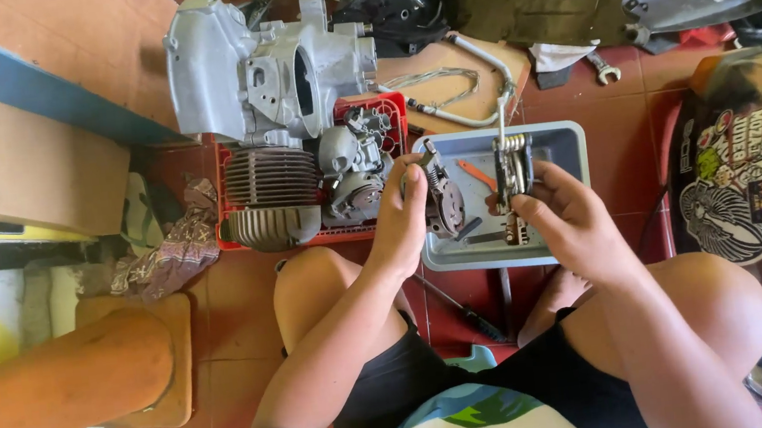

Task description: The person cleans a small mechanical part using a brush and then uses a screwdriver to manipulate internal components. The person scrubs the part thoroughly and then inserts the screwdriver to adjust or remove a small piece inside.

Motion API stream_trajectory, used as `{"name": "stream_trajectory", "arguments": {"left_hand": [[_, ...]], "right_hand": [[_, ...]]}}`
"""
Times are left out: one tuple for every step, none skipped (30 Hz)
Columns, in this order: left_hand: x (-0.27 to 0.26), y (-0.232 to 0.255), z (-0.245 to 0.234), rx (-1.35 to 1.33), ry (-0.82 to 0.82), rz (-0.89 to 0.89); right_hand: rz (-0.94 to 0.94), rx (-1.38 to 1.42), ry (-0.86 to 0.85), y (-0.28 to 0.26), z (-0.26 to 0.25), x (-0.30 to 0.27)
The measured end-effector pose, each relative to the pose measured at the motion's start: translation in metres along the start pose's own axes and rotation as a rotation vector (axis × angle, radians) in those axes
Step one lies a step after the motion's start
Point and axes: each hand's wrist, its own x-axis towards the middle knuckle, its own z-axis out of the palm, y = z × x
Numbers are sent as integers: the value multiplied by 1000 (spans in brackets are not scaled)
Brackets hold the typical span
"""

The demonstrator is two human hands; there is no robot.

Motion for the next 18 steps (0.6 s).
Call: {"name": "stream_trajectory", "arguments": {"left_hand": [[0, -2, 5, 7, 2, -8], [-1, -4, 10, -116, -61, -7], [-2, -5, 14, -239, -122, -7], [-7, 3, 19, -229, -123, -12], [-12, 11, 23, -321, -139, -5], [-18, 19, 29, -415, -156, 0], [-17, 14, 30, -408, -157, -7], [-16, 8, 33, -482, -185, -33], [-15, 3, 36, -556, -213, -60], [-9, -12, 35, -558, -219, -72], [-4, -26, 34, -585, -255, -76], [3, -40, 31, -610, -289, -72], [1, -33, 34, -608, -291, -76], [-1, -26, 35, -634, -270, -91], [-4, -19, 35, -659, -249, -105], [-5, -16, 36, -657, -249, -108], [-6, -14, 37, -682, -252, -122], [-8, -12, 38, -709, -255, -135]], "right_hand": [[7, 8, -1, 0, 2, 0], [1, 13, 11, 0, 5, 0], [-4, 18, 23, 0, 8, 0], [-2, 28, 26, 4, 8, 0], [-23, 15, 44, 8, 7, 0], [-42, -2, 64, 12, 6, -1], [-37, 6, 67, 12, 6, -1], [-78, -6, 76, 12, 6, -1], [-118, -19, 84, 13, 5, -2], [-109, -18, 94, 13, 4, -4], [-145, -89, 108, 13, 3, -6], [-188, -158, 117, 13, 2, -6], [-185, -156, 120, 7, 3, -8], [-234, -303, 148, 1, 4, -9], [-282, -451, 175, -4, 6, -10], [-280, -448, 176, -7, 7, -11], [-252, -457, 189, -10, 8, -13], [-227, -467, 200, -13, 9, -14]]}}
